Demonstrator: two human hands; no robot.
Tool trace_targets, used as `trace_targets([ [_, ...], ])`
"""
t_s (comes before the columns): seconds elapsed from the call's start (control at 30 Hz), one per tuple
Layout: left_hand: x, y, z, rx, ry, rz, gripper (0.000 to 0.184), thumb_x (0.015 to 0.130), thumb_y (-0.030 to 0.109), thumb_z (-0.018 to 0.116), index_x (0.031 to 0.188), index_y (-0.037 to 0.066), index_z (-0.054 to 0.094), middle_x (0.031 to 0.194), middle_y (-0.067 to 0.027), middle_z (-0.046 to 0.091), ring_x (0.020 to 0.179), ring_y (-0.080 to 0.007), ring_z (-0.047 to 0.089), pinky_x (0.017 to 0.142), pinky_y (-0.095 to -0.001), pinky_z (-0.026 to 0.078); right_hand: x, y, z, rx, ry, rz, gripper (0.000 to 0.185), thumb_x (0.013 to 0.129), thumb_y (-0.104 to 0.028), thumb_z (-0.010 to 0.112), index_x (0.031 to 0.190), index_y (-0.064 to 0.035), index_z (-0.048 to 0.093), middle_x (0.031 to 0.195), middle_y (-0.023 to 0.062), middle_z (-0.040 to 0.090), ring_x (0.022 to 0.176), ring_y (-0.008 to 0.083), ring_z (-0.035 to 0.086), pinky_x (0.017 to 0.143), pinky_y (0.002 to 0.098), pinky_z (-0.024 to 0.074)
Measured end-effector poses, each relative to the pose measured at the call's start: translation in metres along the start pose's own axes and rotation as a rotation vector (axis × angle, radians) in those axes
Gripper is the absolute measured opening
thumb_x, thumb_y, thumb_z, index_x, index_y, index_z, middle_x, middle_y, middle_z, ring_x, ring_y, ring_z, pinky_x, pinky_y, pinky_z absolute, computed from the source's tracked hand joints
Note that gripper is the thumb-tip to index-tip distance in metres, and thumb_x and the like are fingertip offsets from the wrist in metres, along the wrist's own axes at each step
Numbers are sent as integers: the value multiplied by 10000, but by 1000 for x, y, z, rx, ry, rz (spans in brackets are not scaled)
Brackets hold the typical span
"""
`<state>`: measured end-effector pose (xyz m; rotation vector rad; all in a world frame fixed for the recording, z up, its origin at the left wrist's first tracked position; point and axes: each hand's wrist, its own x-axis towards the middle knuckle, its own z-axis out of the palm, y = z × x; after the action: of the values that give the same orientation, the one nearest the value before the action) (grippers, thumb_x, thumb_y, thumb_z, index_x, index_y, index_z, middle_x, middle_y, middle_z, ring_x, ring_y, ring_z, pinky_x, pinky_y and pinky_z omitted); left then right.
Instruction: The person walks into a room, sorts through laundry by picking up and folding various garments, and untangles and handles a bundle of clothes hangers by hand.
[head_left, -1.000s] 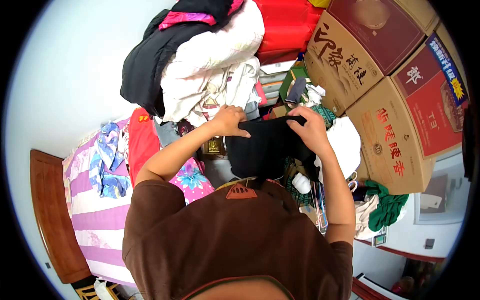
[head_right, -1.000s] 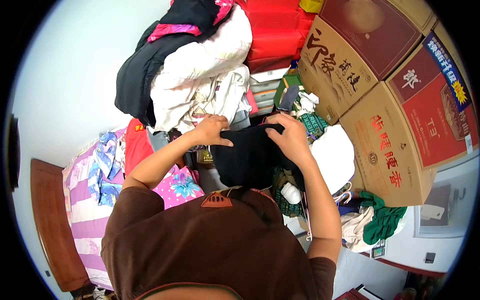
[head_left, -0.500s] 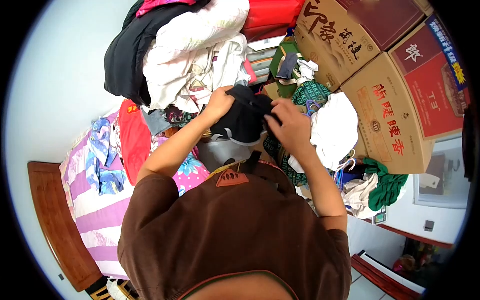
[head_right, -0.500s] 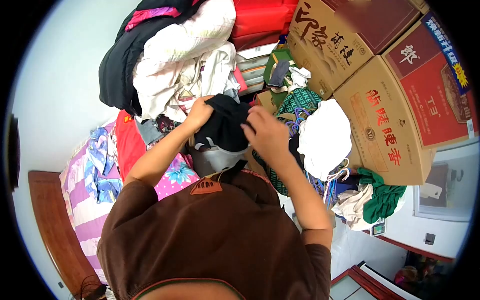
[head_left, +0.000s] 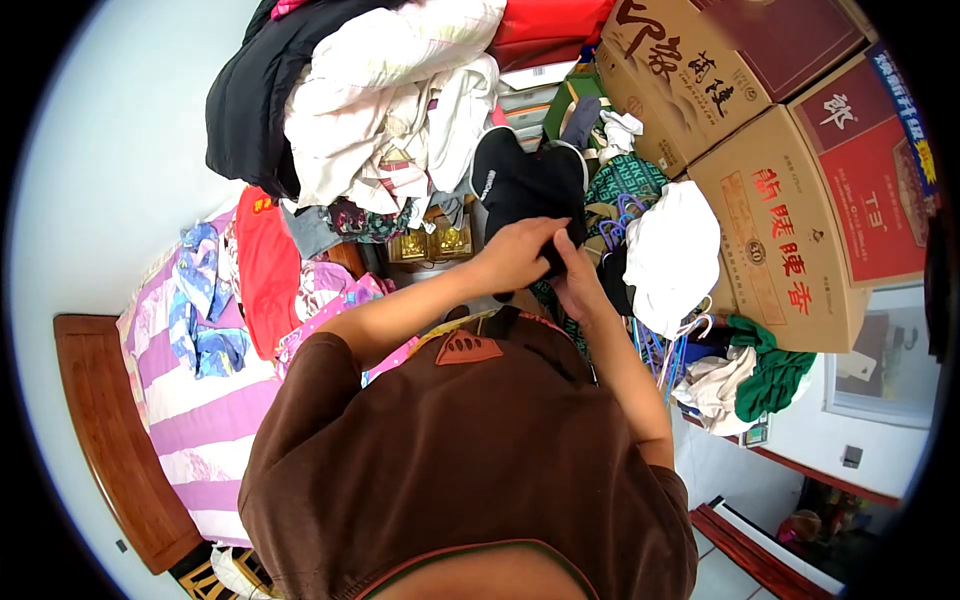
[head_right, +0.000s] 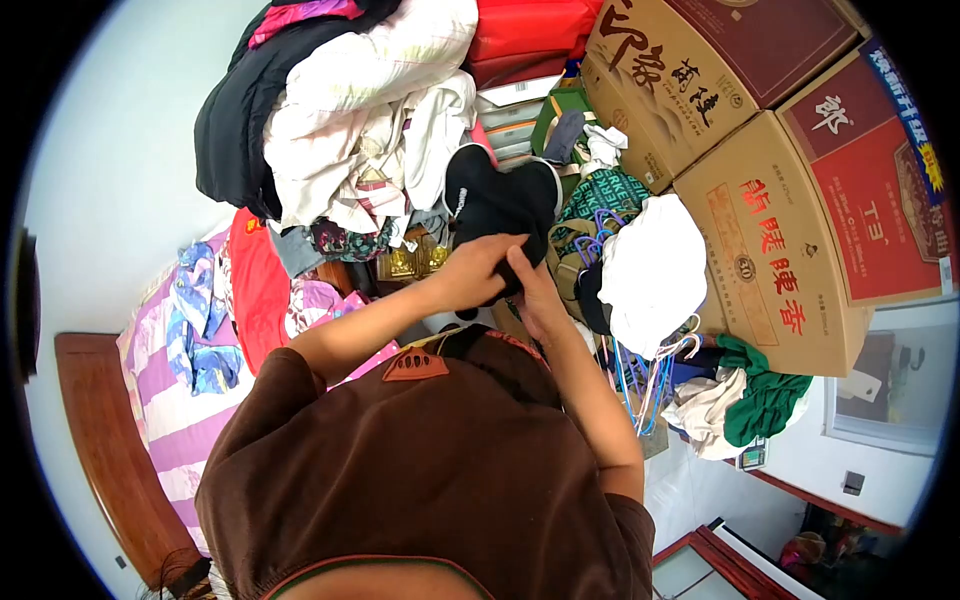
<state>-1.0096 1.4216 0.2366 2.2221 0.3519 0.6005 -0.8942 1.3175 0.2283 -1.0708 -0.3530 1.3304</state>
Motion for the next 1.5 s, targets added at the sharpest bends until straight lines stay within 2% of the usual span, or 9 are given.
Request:
trace_targets([
  [0.2, -7, 15, -6, 201, -100, 163, 884, 692, 406, 750, 1419, 85, 362, 1220, -163, 547, 1212, -332, 450, 1064, -514, 268, 3, -2, -22, 438, 38, 56, 353, 890, -280, 553, 1153, -45, 575, 1131, 86, 624, 1066, 242, 587, 956, 410, 441],
  [0.47, -14, 10, 2, 431, 98, 171, 842, 621, 109, 743, 1394, 133, 411, 1229, -137, 557, 1170, -316, 506, 971, -440, 408, -3, -8, -15, 412, 5, -20, 391, 926, -309, 547, 1229, -64, 526, 1204, 71, 588, 1140, 237, 535, 977, 427, 418],
  [0.6, -6, 5, -20, 210, -99, -76, 791, 636, -8, 652, 1379, 160, 436, 1100, -161, 630, 1034, -334, 602, 836, -399, 502, -10, -11, -30, -43, -12, -51, 610, 884, -326, 641, 1374, -59, 392, 1295, 85, 510, 1172, 216, 504, 1009, 417, 389],
  [0.83, -2, 19, -66, -15, -319, 1, 731, 654, -26, 565, 1354, 165, 475, 989, -179, 663, 954, -357, 634, 839, -419, 491, -22, -17, -36, -1103, -2, -688, 916, 647, -173, 821, 1407, -35, 330, 1429, 164, 346, 1332, 291, 343, 1055, 398, 344],
  [1.0, 4, 31, -88, -283, -536, 35, 717, 618, 2, 553, 1326, 112, 523, 957, -173, 666, 917, -317, 647, 842, -364, 488, -24, -6, -39, -1008, -266, -308, 469, 716, -112, 760, 1147, -19, 598, 1116, 105, 646, 979, 237, 625, 887, 351, 459],
  [1.1, 10, 25, -103, -501, -416, -149, 716, 670, -14, 567, 1370, 98, 469, 1030, -87, 678, 972, -167, 627, 876, -301, 462, -29, 1, -34, -675, -262, -153, 392, 783, -131, 717, 1128, 7, 594, 1049, 61, 663, 913, 165, 624, 825, 325, 473],
  [1.17, 10, -2, -101, -965, -325, -377, 694, 751, 5, 570, 1417, 78, 387, 1253, -110, 571, 1076, -165, 577, 944, -289, 440, -32, -9, -33, -676, -221, -59, 378, 807, -132, 695, 1140, 13, 590, 1056, 49, 657, 925, 147, 612, 832, 317, 472],
  [1.37, -13, -60, -42, -1683, 40, -735, 671, 932, 437, 528, 1445, 73, 295, 1333, -144, 519, 1209, -285, 523, 1054, -426, 389, -34, -15, -24, -46, -13, -65, 452, 821, -56, 637, 1258, -12, 525, 1187, 76, 610, 1046, 198, 588, 932, 346, 457],
  [1.5, -47, -80, -5, -1835, -327, -874, 777, 882, 565, 501, 1466, 97, 293, 1472, -133, 363, 1342, -293, 372, 1124, -454, 264, -37, -18, -21, 51, 5, -42, 503, 822, -17, 609, 1308, -25, 482, 1251, 87, 574, 1117, 222, 563, 983, 369, 441],
])
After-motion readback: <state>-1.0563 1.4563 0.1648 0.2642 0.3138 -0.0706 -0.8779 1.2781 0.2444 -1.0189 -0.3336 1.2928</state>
